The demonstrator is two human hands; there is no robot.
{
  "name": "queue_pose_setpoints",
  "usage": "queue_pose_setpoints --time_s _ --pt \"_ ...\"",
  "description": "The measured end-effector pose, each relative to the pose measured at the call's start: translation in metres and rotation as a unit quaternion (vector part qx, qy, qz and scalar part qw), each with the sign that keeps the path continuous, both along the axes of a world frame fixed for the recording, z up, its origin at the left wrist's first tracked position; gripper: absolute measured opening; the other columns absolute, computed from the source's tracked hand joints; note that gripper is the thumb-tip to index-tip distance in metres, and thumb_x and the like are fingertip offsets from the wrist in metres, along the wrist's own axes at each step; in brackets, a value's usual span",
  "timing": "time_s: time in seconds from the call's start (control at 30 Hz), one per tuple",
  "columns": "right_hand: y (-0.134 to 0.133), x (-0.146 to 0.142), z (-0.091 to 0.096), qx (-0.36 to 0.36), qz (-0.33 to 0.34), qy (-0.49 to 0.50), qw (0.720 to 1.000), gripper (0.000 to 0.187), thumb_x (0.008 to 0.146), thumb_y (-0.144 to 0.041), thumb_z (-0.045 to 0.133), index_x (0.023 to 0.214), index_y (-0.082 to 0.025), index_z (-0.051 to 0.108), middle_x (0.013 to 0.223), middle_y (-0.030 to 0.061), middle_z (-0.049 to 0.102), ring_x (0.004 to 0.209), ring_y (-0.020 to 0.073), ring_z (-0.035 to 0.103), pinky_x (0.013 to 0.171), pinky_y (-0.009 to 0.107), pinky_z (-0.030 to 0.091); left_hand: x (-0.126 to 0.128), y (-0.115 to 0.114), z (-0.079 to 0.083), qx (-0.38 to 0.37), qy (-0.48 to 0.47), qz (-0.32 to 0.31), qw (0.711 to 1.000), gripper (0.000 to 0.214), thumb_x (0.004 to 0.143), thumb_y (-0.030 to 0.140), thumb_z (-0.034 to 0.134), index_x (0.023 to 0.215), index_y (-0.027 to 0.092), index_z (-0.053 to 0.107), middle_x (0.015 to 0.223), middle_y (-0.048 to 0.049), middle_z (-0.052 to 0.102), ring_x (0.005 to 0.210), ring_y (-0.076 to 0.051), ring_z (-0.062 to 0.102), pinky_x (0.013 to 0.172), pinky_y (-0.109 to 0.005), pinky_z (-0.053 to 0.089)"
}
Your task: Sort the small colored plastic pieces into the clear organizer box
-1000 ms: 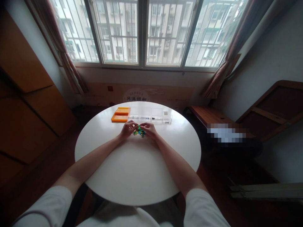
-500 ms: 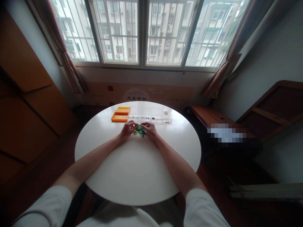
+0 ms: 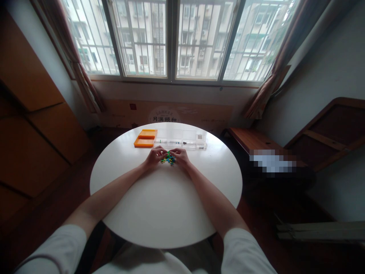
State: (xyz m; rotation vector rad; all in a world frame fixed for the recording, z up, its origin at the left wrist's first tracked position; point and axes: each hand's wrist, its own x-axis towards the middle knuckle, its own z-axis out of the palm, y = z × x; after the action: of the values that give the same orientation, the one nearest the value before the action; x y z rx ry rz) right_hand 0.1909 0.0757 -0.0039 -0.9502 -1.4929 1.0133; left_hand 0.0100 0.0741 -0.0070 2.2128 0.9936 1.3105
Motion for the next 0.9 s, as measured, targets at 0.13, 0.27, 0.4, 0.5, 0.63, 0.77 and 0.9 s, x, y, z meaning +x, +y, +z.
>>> queue_pose_setpoints --time_s 0.13,0.27,0.4,0.5,0.63,0.77,0.9 --pt "0.002 0.000 -0.002 0.004 0.003 -0.004 1.000 0.035 0.058 -0.046 0.072 0.074 -0.015 0.071 0.068 0.0060 0.069 0.062 0.0183 0.062 0.059 0.030 0.048 0.000 0.000 0.000 0.000 -0.001 -0.007 1.000 0.024 0.079 0.038 0.061 0.087 0.017 0.068 0.082 -0.0021 0.059 0.058 -0.007 0.055 0.056 -0.020 0.047" --pt "0.004 0.001 -0.005 0.009 -0.002 -0.005 1.000 0.032 0.061 -0.045 0.070 0.073 -0.015 0.071 0.068 0.0060 0.069 0.062 0.0184 0.062 0.059 0.030 0.048 0.000 0.001 -0.001 0.001 -0.006 -0.002 1.000 0.025 0.079 0.039 0.061 0.088 0.017 0.068 0.081 -0.0021 0.059 0.057 -0.007 0.055 0.056 -0.020 0.047" --pt "0.004 0.000 -0.003 0.014 -0.003 -0.014 1.000 0.034 0.062 -0.046 0.069 0.074 -0.014 0.070 0.070 0.0064 0.069 0.063 0.0178 0.062 0.059 0.029 0.047 -0.001 0.001 -0.001 0.002 -0.008 0.001 1.000 0.025 0.080 0.039 0.060 0.089 0.017 0.069 0.080 -0.0022 0.059 0.058 -0.007 0.055 0.057 -0.020 0.047" --pt "0.002 -0.001 0.000 0.007 -0.014 -0.015 1.000 0.044 0.070 -0.052 0.060 0.089 -0.014 0.069 0.063 0.0046 0.067 0.057 0.0157 0.060 0.054 0.026 0.046 0.000 0.001 0.000 0.002 -0.010 0.006 1.000 0.026 0.080 0.039 0.059 0.089 0.017 0.069 0.080 -0.0025 0.059 0.058 -0.008 0.056 0.057 -0.021 0.048" --pt "0.001 -0.002 0.000 -0.005 -0.053 0.013 0.999 0.062 0.080 -0.050 0.042 0.125 -0.008 0.050 0.043 -0.0029 0.057 0.039 0.0126 0.051 0.048 0.025 0.043 0.000 0.000 0.002 0.007 -0.011 0.011 1.000 0.024 0.081 0.037 0.059 0.088 0.016 0.069 0.080 -0.0029 0.060 0.058 -0.008 0.056 0.057 -0.021 0.048" --pt "-0.002 -0.002 0.002 0.011 -0.080 0.013 0.997 0.068 0.078 -0.035 0.037 0.139 -0.006 0.028 0.041 -0.0048 0.057 0.040 0.0142 0.053 0.056 0.028 0.045 0.000 0.000 0.002 0.008 -0.009 0.015 1.000 0.025 0.081 0.038 0.059 0.088 0.016 0.069 0.081 -0.0032 0.060 0.057 -0.008 0.055 0.056 -0.021 0.047" --pt "-0.005 -0.002 0.006 0.036 -0.099 0.010 0.994 0.072 0.076 -0.029 0.033 0.141 -0.002 0.020 0.053 0.0010 0.067 0.060 0.0181 0.062 0.071 0.033 0.045 0.000 0.000 0.001 0.005 -0.009 0.015 1.000 0.024 0.081 0.036 0.059 0.087 0.016 0.069 0.080 -0.0033 0.060 0.057 -0.007 0.055 0.055 -0.021 0.047"
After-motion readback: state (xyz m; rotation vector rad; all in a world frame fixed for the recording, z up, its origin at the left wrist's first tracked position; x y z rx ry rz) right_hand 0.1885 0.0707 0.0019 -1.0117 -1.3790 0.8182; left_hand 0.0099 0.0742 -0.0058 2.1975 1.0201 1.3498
